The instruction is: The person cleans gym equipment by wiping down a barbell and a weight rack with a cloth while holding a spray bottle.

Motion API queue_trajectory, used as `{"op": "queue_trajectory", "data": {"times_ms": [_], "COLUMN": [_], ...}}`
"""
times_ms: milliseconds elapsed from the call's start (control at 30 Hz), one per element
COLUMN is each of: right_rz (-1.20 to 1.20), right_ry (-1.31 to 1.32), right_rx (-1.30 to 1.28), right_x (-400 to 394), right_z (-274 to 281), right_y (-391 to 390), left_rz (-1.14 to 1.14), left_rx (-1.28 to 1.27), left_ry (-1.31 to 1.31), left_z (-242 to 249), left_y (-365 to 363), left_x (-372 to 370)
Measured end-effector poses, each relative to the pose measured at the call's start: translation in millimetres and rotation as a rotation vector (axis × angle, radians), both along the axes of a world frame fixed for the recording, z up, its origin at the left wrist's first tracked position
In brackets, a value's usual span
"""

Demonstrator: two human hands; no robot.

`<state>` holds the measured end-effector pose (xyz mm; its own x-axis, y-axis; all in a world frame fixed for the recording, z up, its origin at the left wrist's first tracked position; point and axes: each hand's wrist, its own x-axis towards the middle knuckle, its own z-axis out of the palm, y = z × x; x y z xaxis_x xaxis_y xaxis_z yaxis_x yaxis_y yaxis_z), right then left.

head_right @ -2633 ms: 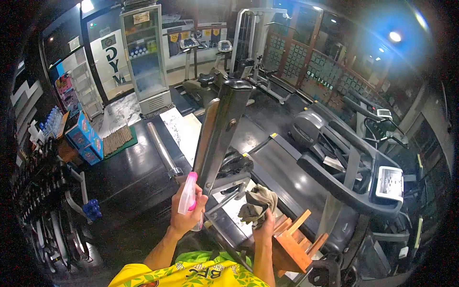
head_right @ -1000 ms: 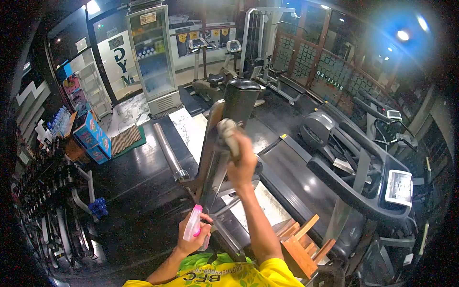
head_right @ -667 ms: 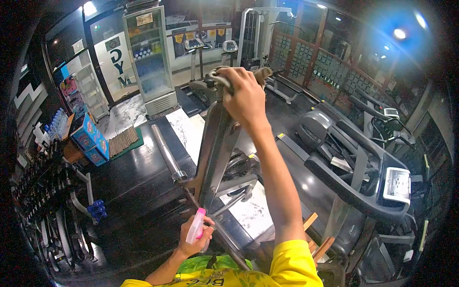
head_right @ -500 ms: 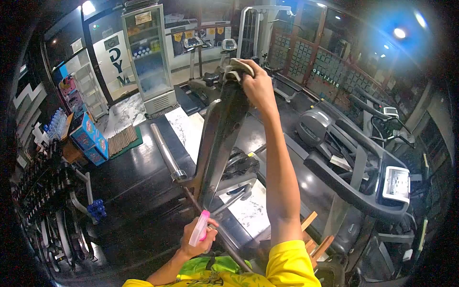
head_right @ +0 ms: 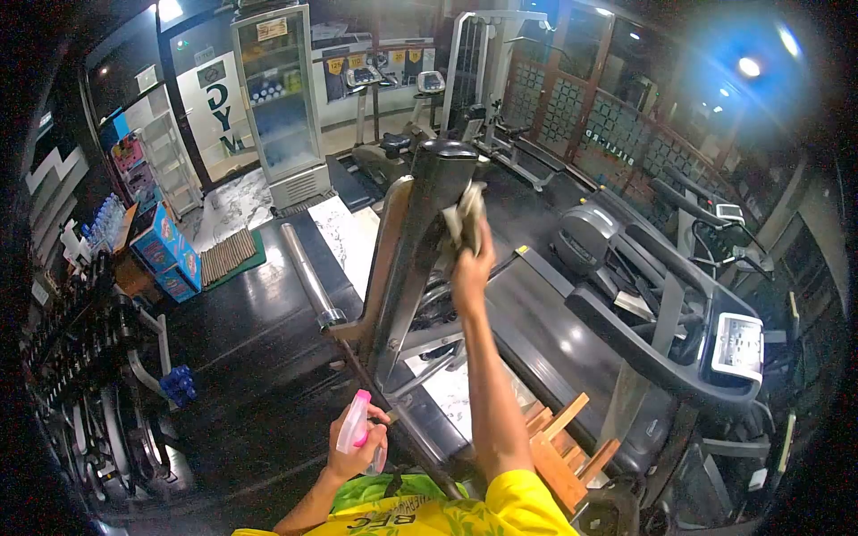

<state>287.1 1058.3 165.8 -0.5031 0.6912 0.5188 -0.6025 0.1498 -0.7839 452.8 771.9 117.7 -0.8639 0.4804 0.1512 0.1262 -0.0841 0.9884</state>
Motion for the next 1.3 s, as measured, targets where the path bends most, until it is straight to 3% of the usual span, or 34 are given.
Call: {"op": "queue_trajectory", "data": {"times_ms": [33,100,167,267,333,433,500,533,633,700,767,800,900,967,1033,1100,1167,1300], "right_rz": [-0.144,0.016,0.028,-0.088,-0.072,-0.427,-0.485,-0.487,-0.413,-0.263,-0.261,-0.097,-0.109,-0.185,-0.264,-0.606,-0.553,-0.485], "right_ry": [-0.098,-0.243,-0.225,0.019,0.175,0.158,0.05,0.121,0.002,-0.134,-0.247,-0.278,-0.17,0.132,0.259,0.221,0.08,-0.045], "right_rx": [0.165,0.079,0.061,0.035,0.091,0.534,0.487,0.412,0.383,0.23,0.296,0.15,0.048,0.047,0.188,0.656,0.905,0.902], "right_x": [6,28,35,36,40,9,-14,-20,-11,11,23,29,41,33,20,4,-10,4], "right_z": [-28,-50,-54,1,64,93,87,75,20,-9,-51,-56,-16,26,61,100,114,86], "right_y": [-3,-12,-3,-4,-22,-10,-17,-23,-27,-39,-36,-34,-35,-42,-46,-46,-56,-77], "left_rz": [0.003,-0.005,-0.015,-0.029,-0.014,0.004,0.01,0.036,0.068,0.091,0.049,0.054,0.062,0.05,0.039,0.049,0.056,0.07], "left_rx": [0.012,0.018,0.02,-0.039,0.041,-0.024,-0.023,-0.01,0.003,0.077,0.014,-0.005,-0.003,-0.003,-0.032,-0.04,-0.042,-0.033], "left_ry": [-0.026,-0.014,0.002,0.083,-0.021,-0.028,-0.002,0.023,0.065,0.01,0.04,0.068,0.098,0.071,0.088,0.097,0.092,0.082], "left_z": [-1,-2,-1,2,6,6,9,10,4,-2,-3,1,4,5,5,7,6,-1], "left_y": [1,5,7,9,9,-1,-4,-6,-10,-10,-11,-8,-4,-5,-7,-8,-9,-14], "left_x": [2,3,3,3,5,2,1,1,-2,-2,-5,-5,-2,0,-1,0,0,-3]}}
